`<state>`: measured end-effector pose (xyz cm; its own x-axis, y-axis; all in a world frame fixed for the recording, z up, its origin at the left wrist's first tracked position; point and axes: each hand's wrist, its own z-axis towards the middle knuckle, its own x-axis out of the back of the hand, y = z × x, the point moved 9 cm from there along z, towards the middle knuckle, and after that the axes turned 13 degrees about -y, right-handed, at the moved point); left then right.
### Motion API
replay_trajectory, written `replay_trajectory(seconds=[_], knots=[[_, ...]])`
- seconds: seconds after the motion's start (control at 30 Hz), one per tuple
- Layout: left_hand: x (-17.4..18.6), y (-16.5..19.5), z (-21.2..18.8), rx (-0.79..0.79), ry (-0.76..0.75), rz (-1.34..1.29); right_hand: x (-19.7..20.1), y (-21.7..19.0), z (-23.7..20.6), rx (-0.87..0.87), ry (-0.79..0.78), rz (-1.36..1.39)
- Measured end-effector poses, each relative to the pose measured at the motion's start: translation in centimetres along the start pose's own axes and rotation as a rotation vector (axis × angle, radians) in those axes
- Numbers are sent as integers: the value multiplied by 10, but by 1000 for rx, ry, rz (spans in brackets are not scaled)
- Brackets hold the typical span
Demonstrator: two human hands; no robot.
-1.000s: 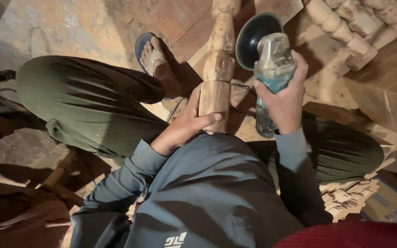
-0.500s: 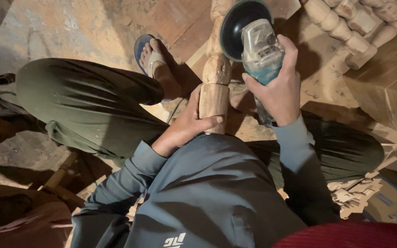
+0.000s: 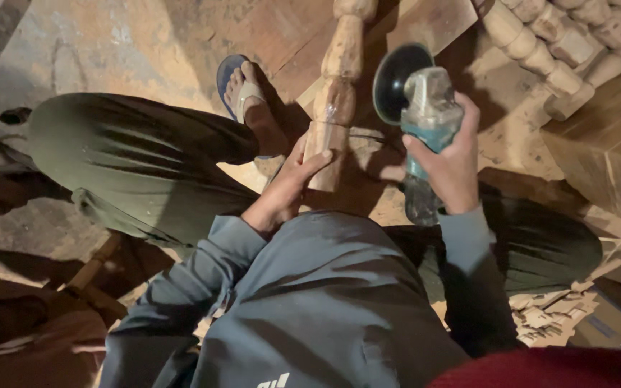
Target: The person sits on the floor and uses an angle grinder with a sanding disc to smooth a turned wooden piece. They rotate the piece by hand while applying the grinder along its length, then set it aside and pick up another similar piece to continue sanding.
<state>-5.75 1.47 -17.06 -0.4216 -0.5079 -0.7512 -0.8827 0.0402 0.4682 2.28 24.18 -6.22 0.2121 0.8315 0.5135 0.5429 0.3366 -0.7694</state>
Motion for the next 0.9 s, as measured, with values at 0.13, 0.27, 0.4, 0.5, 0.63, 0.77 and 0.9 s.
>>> replay_trajectory(seconds=[0.13,0.27,0.4,0.5,0.63,0.77,0.9], knots=[[14,-19,12,45,-47,320,-4,6,-14,-42,-20,-4],[15,-41,19,95,-120,128,-8,5,-23,-59,-45,-52],[20,-64,22,280,-6,-287,-3,-3,-40,-10,-89,-4],[20,-57,39,234,14,-216,1,-7,-53,-36,-105,-110],[8,-55,58,108,-25,-405,-8,-9,-63,-102,-146,-120],[14,-59,56,79,46,-327,-24,-23,-66,-68,-176,-190],[21,-45,59,-30,37,-188,-42,-28,-52,-100,-214,-203]])
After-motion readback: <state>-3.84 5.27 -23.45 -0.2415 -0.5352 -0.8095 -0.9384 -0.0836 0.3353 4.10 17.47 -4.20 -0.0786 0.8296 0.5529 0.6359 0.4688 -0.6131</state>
